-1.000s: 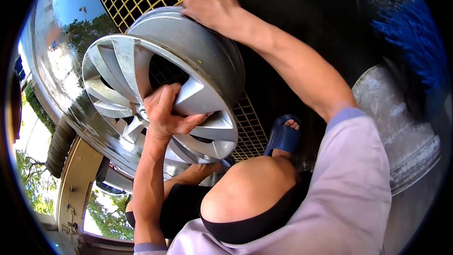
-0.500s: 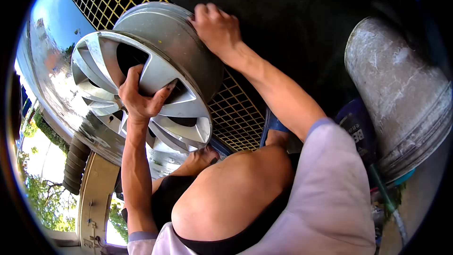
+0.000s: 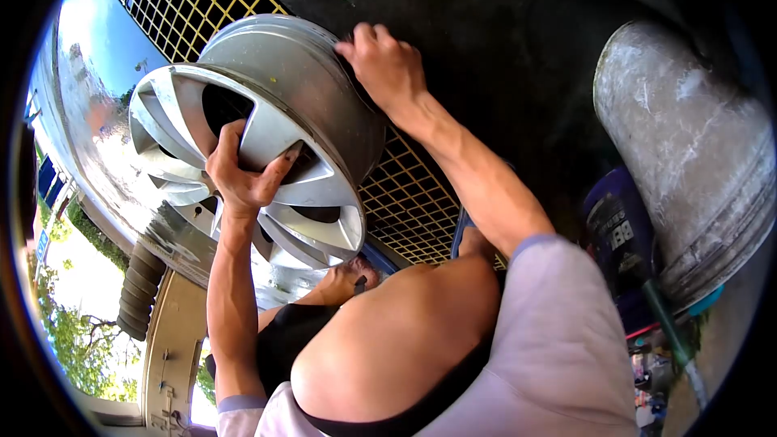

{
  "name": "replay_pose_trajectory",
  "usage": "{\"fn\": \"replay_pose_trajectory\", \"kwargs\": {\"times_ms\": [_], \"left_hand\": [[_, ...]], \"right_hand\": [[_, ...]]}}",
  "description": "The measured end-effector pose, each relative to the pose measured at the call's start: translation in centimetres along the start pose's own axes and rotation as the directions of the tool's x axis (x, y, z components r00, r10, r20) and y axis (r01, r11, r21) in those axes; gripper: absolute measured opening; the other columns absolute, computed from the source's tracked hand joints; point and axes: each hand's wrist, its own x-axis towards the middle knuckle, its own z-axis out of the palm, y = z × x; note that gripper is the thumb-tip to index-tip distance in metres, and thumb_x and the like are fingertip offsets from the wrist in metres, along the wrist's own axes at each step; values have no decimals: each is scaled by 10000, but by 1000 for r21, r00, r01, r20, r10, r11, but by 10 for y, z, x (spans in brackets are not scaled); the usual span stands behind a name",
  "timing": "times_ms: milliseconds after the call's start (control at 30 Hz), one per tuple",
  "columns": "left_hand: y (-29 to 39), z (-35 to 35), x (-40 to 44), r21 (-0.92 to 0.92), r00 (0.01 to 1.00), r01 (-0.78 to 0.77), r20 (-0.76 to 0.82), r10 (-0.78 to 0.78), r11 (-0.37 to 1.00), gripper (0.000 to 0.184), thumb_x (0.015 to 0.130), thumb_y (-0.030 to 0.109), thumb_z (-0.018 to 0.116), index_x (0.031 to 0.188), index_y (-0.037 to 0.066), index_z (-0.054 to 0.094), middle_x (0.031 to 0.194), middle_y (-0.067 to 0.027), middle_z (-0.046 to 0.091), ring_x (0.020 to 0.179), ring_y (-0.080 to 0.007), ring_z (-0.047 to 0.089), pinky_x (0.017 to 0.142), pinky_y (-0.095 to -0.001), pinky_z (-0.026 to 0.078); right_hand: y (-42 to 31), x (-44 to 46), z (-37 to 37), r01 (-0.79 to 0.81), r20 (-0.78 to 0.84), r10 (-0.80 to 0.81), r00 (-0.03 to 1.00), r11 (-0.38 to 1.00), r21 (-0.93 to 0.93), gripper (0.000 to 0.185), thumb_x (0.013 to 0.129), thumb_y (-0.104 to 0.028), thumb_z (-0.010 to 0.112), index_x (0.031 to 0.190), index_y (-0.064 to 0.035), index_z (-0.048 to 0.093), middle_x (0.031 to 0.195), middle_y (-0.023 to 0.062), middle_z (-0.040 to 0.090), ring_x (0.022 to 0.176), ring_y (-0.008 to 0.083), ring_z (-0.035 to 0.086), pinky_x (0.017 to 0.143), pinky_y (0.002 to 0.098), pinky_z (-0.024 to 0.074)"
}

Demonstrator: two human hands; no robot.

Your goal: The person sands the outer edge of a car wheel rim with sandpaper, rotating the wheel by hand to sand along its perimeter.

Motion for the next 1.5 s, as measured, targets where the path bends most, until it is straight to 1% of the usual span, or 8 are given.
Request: {"fn": "replay_pose_trajectory", "kwargs": {"times_ms": [400, 467, 800, 900, 1067, 1267, 1333, 1500], "left_hand": [[3, -1, -2, 25, 999, 35, 10, -35, 999, 494, 654, 303, 830, 966, -24, 630, 741, -136, 698, 636, -234, 694, 605, -302, 541], [3, -1, 3, 44, 996, -82, -19, 83, 996, 498, 659, 300, 826, 970, -34, 628, 745, -135, 699, 632, -227, 691, 605, -300, 539], [1, 0, 1, 19, 998, -52, -24, 53, 998, 497, 673, 316, 836, 952, -40, 629, 708, -131, 675, 625, -225, 691, 588, -297, 530], [5, -2, 2, 17, 1000, -11, -8, 11, 1000, 505, 669, 323, 838, 955, -37, 629, 725, -139, 682, 640, -230, 700, 595, -305, 534], [4, 0, 1, 41, 1000, 6, -1, -6, 999, 513, 666, 332, 840, 954, -38, 631, 726, -143, 684, 640, -235, 700, 598, -310, 535], [0, -2, 1, 51, 998, -60, -11, 60, 997, 508, 654, 301, 840, 972, -38, 635, 746, -150, 697, 653, -238, 705, 617, -318, 547], [8, -3, 0, 24, 997, 73, 26, -74, 997, 509, 646, 293, 840, 976, -36, 636, 755, -148, 703, 659, -243, 708, 628, -317, 551], [1, -1, 1, 33, 999, -33, -15, 33, 999, 506, 656, 316, 833, 969, -30, 638, 735, -135, 697, 657, -238, 706, 618, -311, 546]], "right_hand": [[-25, 39, 1, -130, 161, 116, 980, 988, 79, 382, 926, -391, 666, 875, -14, 625, 795, 207, 695, 710, 376, 719, 576, 456, 588], [-9, 11, 1, -66, 97, 63, 993, 998, 22, 399, 915, -394, 679, 845, -6, 618, 748, 193, 689, 676, 374, 714, 574, 453, 590], [-10, 24, -2, -39, 115, 29, 993, 996, 85, 410, 887, -396, 712, 830, 4, 645, 756, 205, 697, 674, 369, 713, 610, 441, 591], [1, -5, -15, -161, 215, 154, 964, 987, 17, 426, 878, -414, 718, 830, 5, 658, 763, 219, 697, 664, 381, 708, 601, 443, 591], [-22, 61, -10, -128, 234, 118, 965, 991, 30, 446, 925, -427, 657, 878, 15, 689, 808, 230, 705, 751, 392, 721, 626, 446, 593], [9, -4, -10, -60, 59, 51, 997, 987, 151, 361, 844, -365, 759, 807, -33, 623, 764, 150, 673, 649, 340, 690, 542, 406, 563], [-5, -10, -13, -16, 33, 14, 999, 999, 52, 366, 853, -389, 744, 798, -50, 618, 734, 102, 646, 625, 304, 685, 526, 386, 559], [-4, -1, -8, -7, 0, 7, 1000, 1000, -10, 353, 862, -388, 731, 789, -67, 602, 744, 71, 634, 611, 277, 680, 511, 389, 554]]}}
